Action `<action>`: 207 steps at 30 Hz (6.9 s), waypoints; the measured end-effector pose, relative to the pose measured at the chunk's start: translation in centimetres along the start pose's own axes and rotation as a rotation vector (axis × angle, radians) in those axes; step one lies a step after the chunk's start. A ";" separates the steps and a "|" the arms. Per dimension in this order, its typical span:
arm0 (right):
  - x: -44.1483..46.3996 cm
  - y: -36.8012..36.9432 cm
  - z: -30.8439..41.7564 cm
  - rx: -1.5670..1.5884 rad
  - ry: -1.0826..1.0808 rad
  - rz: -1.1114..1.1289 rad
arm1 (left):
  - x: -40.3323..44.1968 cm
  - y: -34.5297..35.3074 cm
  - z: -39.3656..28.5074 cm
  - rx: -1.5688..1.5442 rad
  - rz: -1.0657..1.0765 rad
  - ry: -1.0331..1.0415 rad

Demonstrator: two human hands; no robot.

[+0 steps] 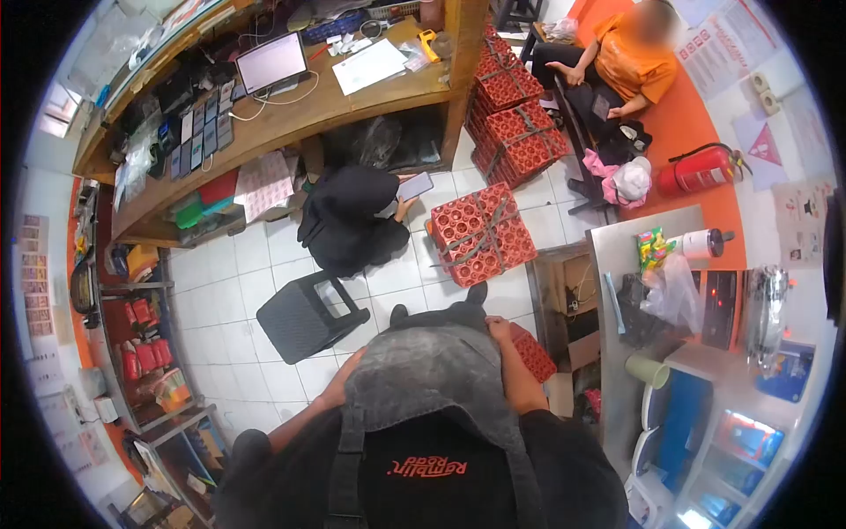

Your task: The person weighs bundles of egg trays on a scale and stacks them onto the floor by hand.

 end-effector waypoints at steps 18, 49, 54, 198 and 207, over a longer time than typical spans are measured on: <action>18.9 -5.8 15.8 -0.713 -0.697 0.308 | 50.1 1.3 -46.8 0.984 -0.774 1.101; 24.2 3.9 24.4 -0.289 -0.279 0.362 | 69.9 -3.1 -52.3 1.028 -1.117 0.968; 22.0 5.3 22.6 -0.422 -0.346 0.078 | 69.7 -2.9 -52.3 1.002 -1.127 0.935; -54.2 24.3 -51.0 0.428 0.559 -0.483 | -34.2 -24.6 25.5 0.947 0.369 -0.271; -52.5 24.0 -55.1 0.615 0.640 -0.637 | -34.8 -25.2 28.9 0.735 0.109 -0.415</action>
Point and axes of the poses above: each hand's wrist, its own x-axis towards the middle knuckle, its own y-axis out of the palm, z = x × y, the point moved 2 cm from there along x, towards the middle knuckle, and after that the axes turned 8 degrees about -z, right-handed, at the moved point
